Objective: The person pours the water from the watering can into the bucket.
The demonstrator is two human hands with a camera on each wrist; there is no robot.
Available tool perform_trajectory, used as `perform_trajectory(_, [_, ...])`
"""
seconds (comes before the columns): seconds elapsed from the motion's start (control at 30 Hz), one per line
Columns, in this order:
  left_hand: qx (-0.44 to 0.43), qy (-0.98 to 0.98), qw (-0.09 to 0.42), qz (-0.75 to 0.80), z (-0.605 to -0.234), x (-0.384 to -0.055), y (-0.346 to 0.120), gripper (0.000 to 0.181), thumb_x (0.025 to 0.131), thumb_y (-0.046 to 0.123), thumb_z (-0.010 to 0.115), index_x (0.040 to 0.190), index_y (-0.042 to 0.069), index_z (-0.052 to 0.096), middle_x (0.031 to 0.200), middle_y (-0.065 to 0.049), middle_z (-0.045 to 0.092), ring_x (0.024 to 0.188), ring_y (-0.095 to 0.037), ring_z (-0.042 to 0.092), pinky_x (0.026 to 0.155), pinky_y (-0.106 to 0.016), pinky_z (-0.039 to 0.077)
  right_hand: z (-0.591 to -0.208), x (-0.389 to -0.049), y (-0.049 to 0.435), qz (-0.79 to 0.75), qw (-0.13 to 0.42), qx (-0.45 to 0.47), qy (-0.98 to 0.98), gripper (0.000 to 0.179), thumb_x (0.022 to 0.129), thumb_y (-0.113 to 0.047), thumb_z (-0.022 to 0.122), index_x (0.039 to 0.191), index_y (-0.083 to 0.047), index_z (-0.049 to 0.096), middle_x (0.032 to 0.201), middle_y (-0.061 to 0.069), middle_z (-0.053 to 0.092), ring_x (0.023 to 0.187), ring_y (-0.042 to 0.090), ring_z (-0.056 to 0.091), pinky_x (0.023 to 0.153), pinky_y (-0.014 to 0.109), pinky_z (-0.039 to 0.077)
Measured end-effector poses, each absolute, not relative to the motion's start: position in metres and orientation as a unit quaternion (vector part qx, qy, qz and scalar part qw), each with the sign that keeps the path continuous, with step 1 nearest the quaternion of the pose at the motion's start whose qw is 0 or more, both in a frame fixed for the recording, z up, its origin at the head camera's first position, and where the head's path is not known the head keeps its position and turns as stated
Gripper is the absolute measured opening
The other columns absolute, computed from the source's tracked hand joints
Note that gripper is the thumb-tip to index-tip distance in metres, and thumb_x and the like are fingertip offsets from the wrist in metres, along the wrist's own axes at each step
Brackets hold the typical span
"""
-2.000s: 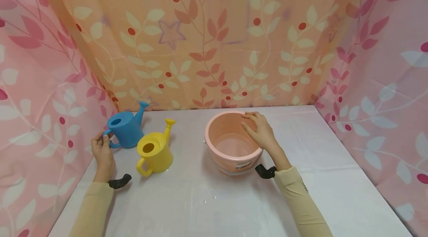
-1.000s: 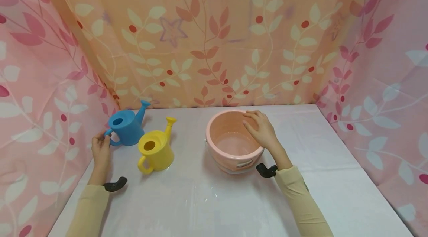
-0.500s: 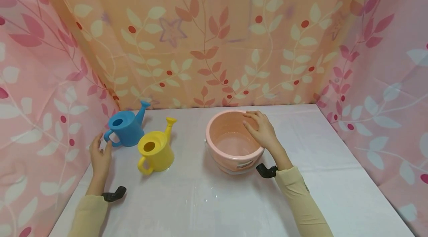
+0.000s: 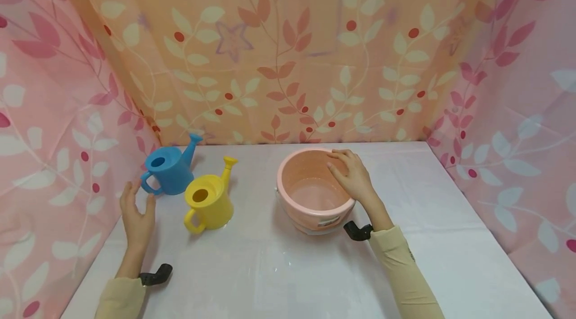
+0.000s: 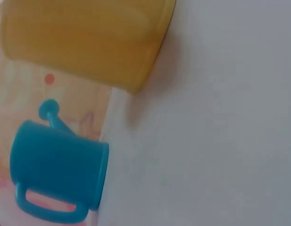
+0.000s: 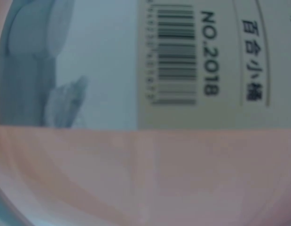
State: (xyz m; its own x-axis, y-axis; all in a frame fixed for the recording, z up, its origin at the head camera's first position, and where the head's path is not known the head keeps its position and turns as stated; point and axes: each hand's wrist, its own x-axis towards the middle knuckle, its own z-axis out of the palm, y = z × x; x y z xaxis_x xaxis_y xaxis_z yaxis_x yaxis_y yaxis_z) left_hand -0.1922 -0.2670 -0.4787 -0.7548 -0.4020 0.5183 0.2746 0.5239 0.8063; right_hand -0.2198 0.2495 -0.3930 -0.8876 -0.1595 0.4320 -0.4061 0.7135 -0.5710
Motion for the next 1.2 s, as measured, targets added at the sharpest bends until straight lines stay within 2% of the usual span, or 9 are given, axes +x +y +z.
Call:
perform_trajectory(0.23, [-0.003, -0.801, 0.343, -0.49, -0.471, -0.177, -0.247, 0.045, 0.089, -0.001, 0.054, 0.133, -0.001, 0.043, 0.144, -0.017, 0.033, 0.136, -0.028, 0.026, 0.112, -0.044, 0.018, -0.393, -0.219, 0.249, 0.352, 0.177, 0.153, -0.906, 0.033, 0.089, -0.017, 0.062, 0.12, -0.005, 0.059, 0.125, 0.013, 0.052, 0.12, 0.035, 0.043, 0.096, 0.057, 0.031])
perform_trajectory(0.37, [-0.008, -0.813, 0.322, -0.485, -0.471, -0.171, -0.24, 0.045, 0.091, 0.003, 0.054, 0.135, 0.006, 0.043, 0.142, -0.013, 0.038, 0.134, -0.022, 0.03, 0.112, -0.035, 0.021, -0.393, -0.219, 0.248, 0.354, 0.176, 0.155, -0.905, 0.034, 0.089, -0.016, 0.062, 0.121, -0.005, 0.059, 0.125, 0.014, 0.052, 0.12, 0.035, 0.042, 0.096, 0.057, 0.031])
perform_trajectory(0.6, [0.003, -0.82, 0.27, -0.505, -0.476, -0.162, -0.231, 0.046, 0.093, 0.01, 0.055, 0.137, 0.01, 0.041, 0.139, -0.009, 0.041, 0.13, -0.026, 0.035, 0.106, -0.051, 0.028, -0.394, -0.219, 0.247, 0.353, 0.174, 0.15, -0.907, 0.034, 0.089, -0.018, 0.062, 0.121, -0.007, 0.059, 0.125, 0.013, 0.052, 0.12, 0.035, 0.043, 0.096, 0.057, 0.031])
perform_trajectory(0.7, [0.01, -0.819, 0.249, -0.517, -0.478, -0.157, -0.226, 0.045, 0.094, 0.013, 0.055, 0.137, 0.009, 0.041, 0.137, -0.008, 0.043, 0.126, -0.026, 0.04, 0.101, -0.051, 0.034, -0.394, -0.218, 0.247, 0.353, 0.173, 0.149, -0.907, 0.034, 0.089, -0.019, 0.062, 0.121, -0.007, 0.059, 0.125, 0.013, 0.053, 0.12, 0.035, 0.043, 0.096, 0.058, 0.031])
perform_trajectory(0.77, [0.015, -0.817, 0.236, -0.526, -0.476, -0.152, -0.221, 0.045, 0.094, 0.014, 0.055, 0.136, 0.009, 0.042, 0.136, -0.007, 0.044, 0.125, -0.025, 0.043, 0.1, -0.042, 0.039, -0.393, -0.218, 0.247, 0.353, 0.174, 0.152, -0.907, 0.034, 0.089, -0.019, 0.062, 0.121, -0.006, 0.059, 0.125, 0.013, 0.052, 0.12, 0.035, 0.043, 0.096, 0.058, 0.031])
perform_trajectory(0.87, [0.022, -0.82, 0.22, -0.528, -0.463, -0.142, -0.211, 0.043, 0.094, 0.013, 0.054, 0.135, 0.005, 0.042, 0.132, -0.01, 0.047, 0.122, -0.027, 0.046, 0.095, -0.021, 0.042, -0.392, -0.218, 0.246, 0.354, 0.178, 0.159, -0.904, 0.034, 0.089, -0.018, 0.062, 0.121, -0.005, 0.059, 0.125, 0.014, 0.052, 0.119, 0.036, 0.043, 0.096, 0.058, 0.031])
perform_trajectory(0.97, [0.033, -0.828, 0.206, -0.521, -0.45, -0.132, -0.201, 0.04, 0.095, 0.013, 0.052, 0.132, 0.001, 0.043, 0.129, -0.012, 0.049, 0.119, -0.027, 0.048, 0.089, -0.011, 0.039, -0.392, -0.218, 0.246, 0.354, 0.179, 0.162, -0.903, 0.034, 0.089, -0.018, 0.062, 0.121, -0.005, 0.059, 0.125, 0.014, 0.052, 0.119, 0.036, 0.043, 0.096, 0.057, 0.031])
perform_trajectory(1.07, [0.035, -0.832, 0.199, -0.516, -0.452, -0.13, -0.197, 0.037, 0.096, 0.013, 0.051, 0.129, -0.001, 0.044, 0.125, -0.013, 0.052, 0.115, -0.027, 0.05, 0.086, -0.009, 0.039, -0.392, -0.219, 0.247, 0.354, 0.176, 0.16, -0.905, 0.034, 0.089, -0.018, 0.062, 0.121, -0.006, 0.059, 0.126, 0.014, 0.052, 0.12, 0.035, 0.043, 0.096, 0.057, 0.031])
perform_trajectory(1.2, [0.034, -0.825, 0.183, -0.534, -0.473, -0.136, -0.202, 0.035, 0.096, 0.017, 0.051, 0.128, 0.003, 0.046, 0.122, -0.01, 0.053, 0.112, -0.023, 0.051, 0.08, -0.004, 0.037, -0.392, -0.219, 0.248, 0.353, 0.171, 0.156, -0.906, 0.035, 0.09, -0.019, 0.061, 0.122, -0.007, 0.059, 0.127, 0.014, 0.051, 0.12, 0.036, 0.042, 0.096, 0.058, 0.031])
